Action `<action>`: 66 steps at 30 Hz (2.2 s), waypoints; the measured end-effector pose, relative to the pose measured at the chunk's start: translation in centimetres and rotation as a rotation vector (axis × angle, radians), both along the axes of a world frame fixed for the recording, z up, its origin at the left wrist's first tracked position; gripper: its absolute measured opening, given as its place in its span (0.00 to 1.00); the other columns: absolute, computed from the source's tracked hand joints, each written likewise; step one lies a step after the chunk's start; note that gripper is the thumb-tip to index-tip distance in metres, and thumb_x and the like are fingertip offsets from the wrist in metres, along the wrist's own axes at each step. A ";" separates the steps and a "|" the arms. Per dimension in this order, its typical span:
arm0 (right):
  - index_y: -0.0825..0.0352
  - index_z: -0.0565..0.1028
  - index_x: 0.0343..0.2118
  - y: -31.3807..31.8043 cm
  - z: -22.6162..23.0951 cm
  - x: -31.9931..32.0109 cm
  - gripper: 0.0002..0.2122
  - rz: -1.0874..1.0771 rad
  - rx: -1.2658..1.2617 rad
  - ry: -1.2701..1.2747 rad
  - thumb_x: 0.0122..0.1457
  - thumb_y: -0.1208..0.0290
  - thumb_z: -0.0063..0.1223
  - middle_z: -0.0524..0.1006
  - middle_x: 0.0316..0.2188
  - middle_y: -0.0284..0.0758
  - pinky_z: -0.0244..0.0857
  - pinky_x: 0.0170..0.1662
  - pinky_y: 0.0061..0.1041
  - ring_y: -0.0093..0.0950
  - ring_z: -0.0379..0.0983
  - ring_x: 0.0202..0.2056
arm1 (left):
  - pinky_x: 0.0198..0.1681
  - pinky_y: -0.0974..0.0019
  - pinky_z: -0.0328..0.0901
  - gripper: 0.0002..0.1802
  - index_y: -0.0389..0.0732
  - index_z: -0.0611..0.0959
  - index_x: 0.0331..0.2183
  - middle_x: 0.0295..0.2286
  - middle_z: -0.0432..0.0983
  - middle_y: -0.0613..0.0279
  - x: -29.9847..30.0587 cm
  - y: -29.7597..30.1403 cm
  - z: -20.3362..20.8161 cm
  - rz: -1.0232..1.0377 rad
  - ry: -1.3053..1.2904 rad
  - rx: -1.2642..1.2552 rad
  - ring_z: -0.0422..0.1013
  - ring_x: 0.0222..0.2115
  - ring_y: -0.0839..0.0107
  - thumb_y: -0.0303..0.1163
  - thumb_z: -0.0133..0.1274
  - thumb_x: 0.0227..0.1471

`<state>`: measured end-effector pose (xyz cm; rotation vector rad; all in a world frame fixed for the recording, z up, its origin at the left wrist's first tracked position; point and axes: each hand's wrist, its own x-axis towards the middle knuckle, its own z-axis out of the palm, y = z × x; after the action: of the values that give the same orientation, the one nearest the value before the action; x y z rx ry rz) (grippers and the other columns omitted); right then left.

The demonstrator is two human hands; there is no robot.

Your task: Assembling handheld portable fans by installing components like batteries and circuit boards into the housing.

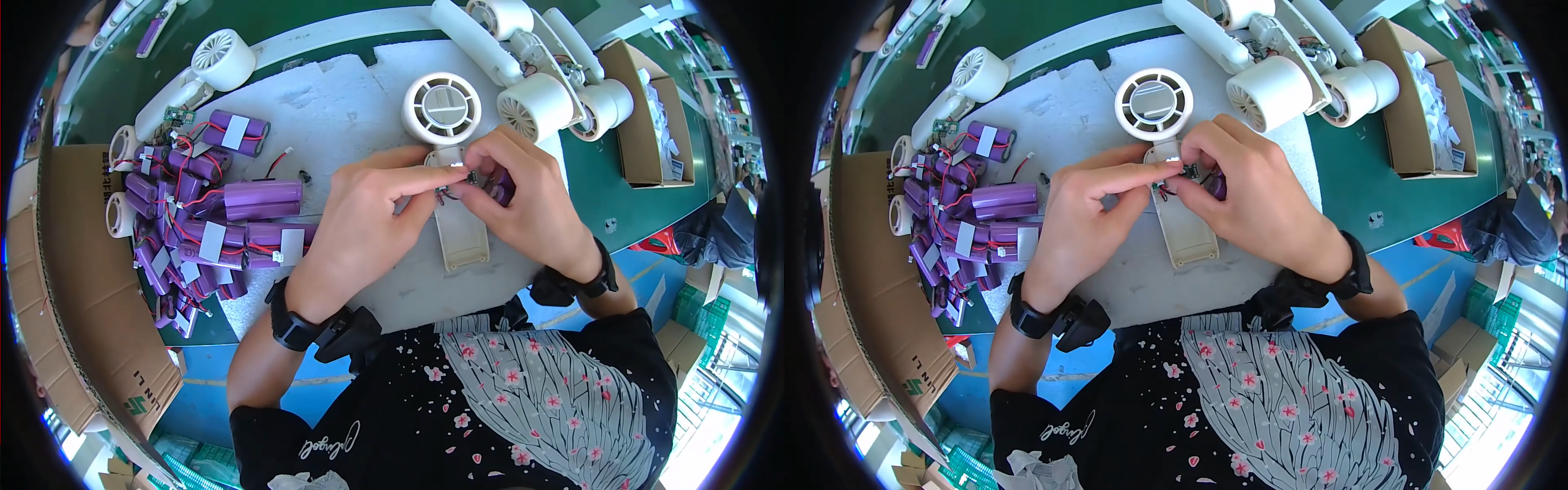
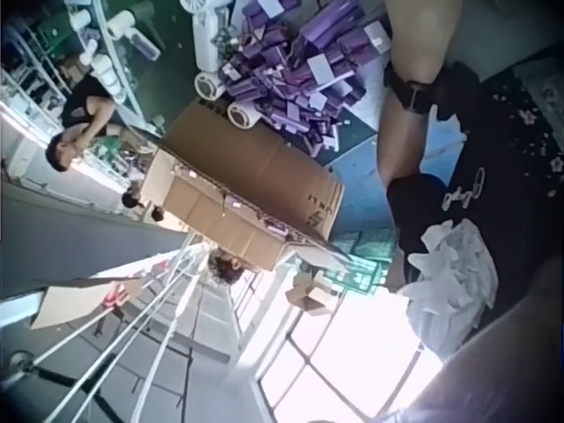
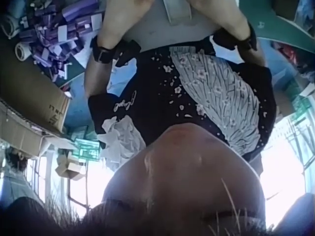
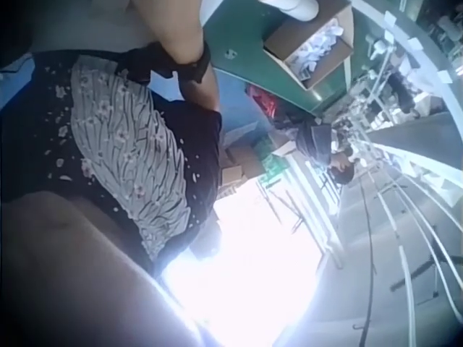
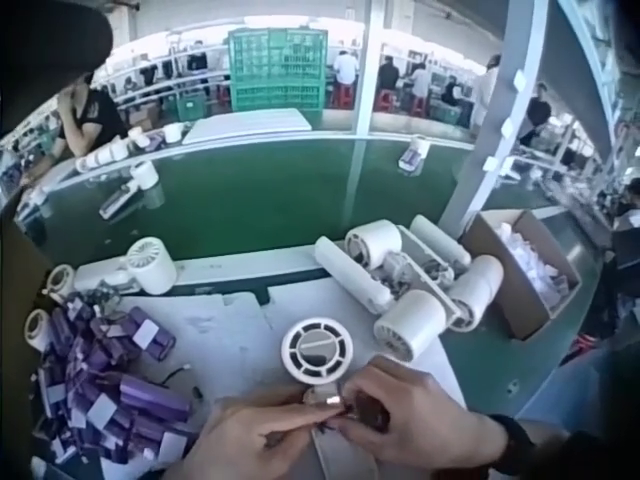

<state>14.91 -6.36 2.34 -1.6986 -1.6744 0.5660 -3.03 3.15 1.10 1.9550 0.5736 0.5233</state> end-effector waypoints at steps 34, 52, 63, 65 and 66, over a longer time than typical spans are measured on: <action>0.70 0.72 0.21 -3.6 2.5 2.2 0.06 0.273 0.095 -0.684 0.41 0.75 0.56 0.76 0.34 0.39 0.71 0.33 0.25 0.31 0.73 0.34 | 0.28 0.71 0.67 0.17 0.37 0.81 0.36 0.39 0.76 0.53 1.3 -2.3 -0.8 0.136 -0.067 0.007 0.72 0.24 0.70 0.14 0.55 0.40; 0.69 0.76 0.26 -3.8 1.0 2.8 0.05 0.159 0.093 -0.444 0.44 0.76 0.59 0.77 0.33 0.37 0.71 0.33 0.29 0.32 0.74 0.31 | 0.28 0.71 0.67 0.18 0.37 0.81 0.38 0.39 0.75 0.53 1.0 -2.2 -1.3 0.121 -0.075 0.016 0.72 0.23 0.72 0.14 0.55 0.40; 0.72 0.72 0.27 -3.2 -0.2 1.7 0.08 0.141 0.127 -0.546 0.45 0.74 0.56 0.68 0.33 0.38 0.67 0.41 0.28 0.34 0.67 0.33 | 0.29 0.74 0.65 0.17 0.36 0.80 0.39 0.40 0.74 0.56 0.6 -2.0 -1.4 0.104 -0.082 -0.076 0.70 0.26 0.75 0.14 0.54 0.43; 0.72 0.71 0.27 -3.6 -0.5 2.0 0.08 0.120 0.139 -0.571 0.45 0.74 0.55 0.67 0.33 0.38 0.66 0.41 0.27 0.34 0.66 0.33 | 0.29 0.74 0.65 0.17 0.35 0.80 0.39 0.40 0.74 0.57 0.6 -1.9 -1.6 0.123 -0.090 -0.102 0.70 0.27 0.76 0.13 0.53 0.43; 0.72 0.70 0.27 -3.7 -0.5 2.5 0.08 0.157 0.150 -0.558 0.45 0.74 0.55 0.67 0.33 0.39 0.66 0.41 0.28 0.35 0.67 0.33 | 0.29 0.74 0.65 0.17 0.35 0.80 0.39 0.40 0.74 0.57 0.8 -2.0 -1.6 0.110 -0.094 -0.106 0.70 0.27 0.76 0.13 0.53 0.43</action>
<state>17.43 -10.08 1.84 -1.7207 -2.1882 0.0203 -2.28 1.19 -0.47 1.7964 0.6387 0.6376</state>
